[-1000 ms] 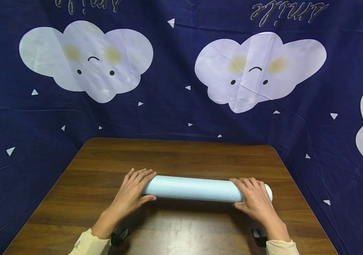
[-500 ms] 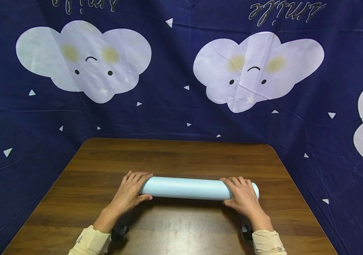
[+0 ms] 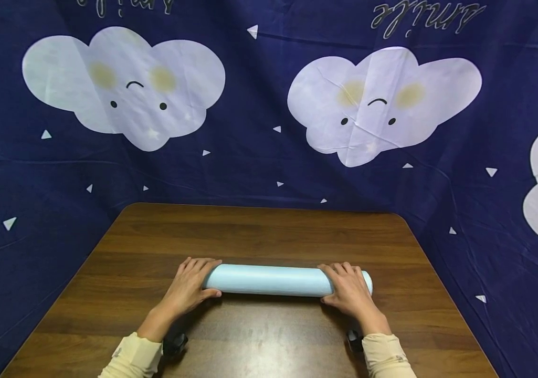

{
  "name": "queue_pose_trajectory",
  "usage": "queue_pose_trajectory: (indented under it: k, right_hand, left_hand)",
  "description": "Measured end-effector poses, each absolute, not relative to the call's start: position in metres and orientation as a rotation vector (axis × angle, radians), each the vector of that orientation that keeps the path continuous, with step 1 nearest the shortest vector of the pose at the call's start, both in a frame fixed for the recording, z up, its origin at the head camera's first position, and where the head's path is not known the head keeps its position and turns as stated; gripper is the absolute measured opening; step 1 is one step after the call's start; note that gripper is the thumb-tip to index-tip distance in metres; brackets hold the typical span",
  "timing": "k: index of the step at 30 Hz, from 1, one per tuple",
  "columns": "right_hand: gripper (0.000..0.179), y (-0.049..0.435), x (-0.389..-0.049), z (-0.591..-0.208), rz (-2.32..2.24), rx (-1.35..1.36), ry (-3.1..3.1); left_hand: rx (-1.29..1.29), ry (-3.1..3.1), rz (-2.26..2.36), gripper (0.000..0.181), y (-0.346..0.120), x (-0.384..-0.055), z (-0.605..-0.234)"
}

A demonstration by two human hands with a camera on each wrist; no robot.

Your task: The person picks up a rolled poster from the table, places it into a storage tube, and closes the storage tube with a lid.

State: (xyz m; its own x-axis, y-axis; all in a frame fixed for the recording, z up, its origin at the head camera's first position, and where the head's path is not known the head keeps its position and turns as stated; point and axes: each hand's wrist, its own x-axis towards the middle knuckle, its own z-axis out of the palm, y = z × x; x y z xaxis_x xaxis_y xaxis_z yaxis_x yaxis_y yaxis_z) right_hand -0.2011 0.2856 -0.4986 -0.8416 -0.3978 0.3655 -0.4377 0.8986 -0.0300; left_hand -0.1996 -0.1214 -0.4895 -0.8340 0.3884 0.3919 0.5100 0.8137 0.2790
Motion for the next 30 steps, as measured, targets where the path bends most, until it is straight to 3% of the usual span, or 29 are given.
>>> queue_pose_trajectory:
  k: [30]
  right_hand:
    - [0.080,0.279,-0.202,-0.507,0.101,0.640,-2.744]
  left_hand:
    - [-0.673,-2.727,-0.530,0.075,-0.126,-0.201,-0.502]
